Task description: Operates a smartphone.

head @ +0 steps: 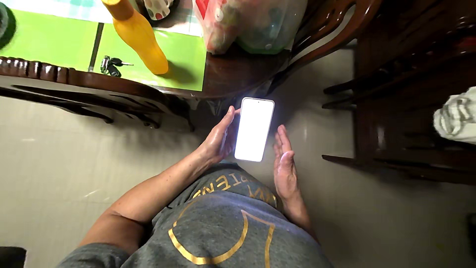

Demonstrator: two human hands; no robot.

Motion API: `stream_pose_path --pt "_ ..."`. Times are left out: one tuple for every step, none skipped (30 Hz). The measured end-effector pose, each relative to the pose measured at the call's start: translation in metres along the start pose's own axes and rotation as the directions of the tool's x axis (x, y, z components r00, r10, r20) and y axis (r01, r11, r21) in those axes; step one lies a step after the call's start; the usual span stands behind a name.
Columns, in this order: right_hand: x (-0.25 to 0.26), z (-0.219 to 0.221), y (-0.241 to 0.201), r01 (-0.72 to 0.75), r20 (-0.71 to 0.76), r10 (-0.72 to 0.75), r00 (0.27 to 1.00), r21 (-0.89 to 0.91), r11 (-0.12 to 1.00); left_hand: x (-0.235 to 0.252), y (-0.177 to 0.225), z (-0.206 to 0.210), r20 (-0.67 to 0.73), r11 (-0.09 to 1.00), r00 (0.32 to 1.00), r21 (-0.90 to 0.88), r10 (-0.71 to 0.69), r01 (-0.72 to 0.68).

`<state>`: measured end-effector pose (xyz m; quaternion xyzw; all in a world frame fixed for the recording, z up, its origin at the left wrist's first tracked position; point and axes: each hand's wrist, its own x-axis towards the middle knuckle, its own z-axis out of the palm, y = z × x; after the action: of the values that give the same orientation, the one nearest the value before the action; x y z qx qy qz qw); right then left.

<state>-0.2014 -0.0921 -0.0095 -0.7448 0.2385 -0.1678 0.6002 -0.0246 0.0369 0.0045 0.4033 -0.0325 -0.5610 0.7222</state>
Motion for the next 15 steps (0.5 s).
stream_pose_path --pt "0.0008 0.0006 0.0001 -0.061 0.027 0.058 0.998 0.136 0.989 -0.0003 -0.0003 0.0002 0.003 1.000 1.000 0.000 0.005 -0.005" --pt "0.0017 0.0020 -0.0018 -0.117 0.061 0.106 0.993 0.240 0.964 -0.0006 -0.0007 0.0000 0.006 1.000 1.000 0.003 0.007 -0.007" --pt "0.0024 0.0037 -0.0041 -0.161 0.095 0.138 0.986 0.311 0.937 -0.0010 -0.0010 0.0001 0.007 1.000 1.000 0.004 0.008 -0.008" --pt "0.0025 0.0053 -0.0061 -0.193 0.122 0.160 0.980 0.348 0.917 -0.0014 -0.0011 0.0002 0.010 1.000 1.000 0.001 0.007 -0.007" --pt "0.0019 0.0067 -0.0069 -0.215 0.142 0.174 0.975 0.365 0.906 -0.0018 -0.0015 0.0003 0.014 1.000 1.000 -0.005 0.007 -0.007" --pt "0.0013 0.0079 -0.0073 -0.225 0.156 0.178 0.971 0.372 0.901 -0.0022 -0.0015 0.0005 0.018 1.000 1.000 -0.011 0.008 -0.007" --pt "0.0008 0.0090 -0.0076 -0.229 0.166 0.177 0.970 0.377 0.898 -0.0025 -0.0016 0.0008 0.022 1.000 1.000 -0.015 0.008 -0.008" --pt "0.0006 0.0098 -0.0081 -0.231 0.176 0.175 0.969 0.380 0.896 -0.0029 -0.0016 0.0011 0.023 1.000 1.000 -0.018 0.009 -0.009" --pt "0.0004 0.0100 -0.0084 -0.234 0.186 0.173 0.967 0.385 0.893 -0.0034 -0.0015 0.0012 0.025 1.000 1.000 -0.021 0.010 -0.010" --pt "0.0004 0.0102 -0.0087 -0.235 0.193 0.171 0.966 0.389 0.891 -0.0037 -0.0014 0.0013 0.026 1.000 1.000 -0.024 0.012 -0.011" --pt "0.0004 0.0103 -0.0088 -0.237 0.200 0.169 0.965 0.391 0.890 -0.0039 -0.0015 0.0007 0.033 1.000 0.999 -0.029 0.013 -0.012" --pt "0.0003 0.0103 -0.0086 -0.238 0.207 0.167 0.964 0.392 0.888 -0.0042 -0.0016 0.0003 0.035 0.999 0.999 -0.030 0.013 -0.012" --pt "0.0002 0.0104 -0.0084 -0.241 0.209 0.169 0.963 0.393 0.888 -0.0048 -0.0018 0.0000 0.035 1.000 0.999 -0.028 0.015 -0.014" --pt "0.0000 0.0102 -0.0081 -0.245 0.213 0.171 0.962 0.394 0.886 -0.0055 -0.0020 -0.0001 0.035 1.000 0.999 -0.024 0.016 -0.016" --pt "-0.0001 0.0099 -0.0079 -0.250 0.217 0.174 0.960 0.395 0.884 -0.0060 -0.0021 -0.0002 0.035 1.000 0.999 -0.023 0.018 -0.017"
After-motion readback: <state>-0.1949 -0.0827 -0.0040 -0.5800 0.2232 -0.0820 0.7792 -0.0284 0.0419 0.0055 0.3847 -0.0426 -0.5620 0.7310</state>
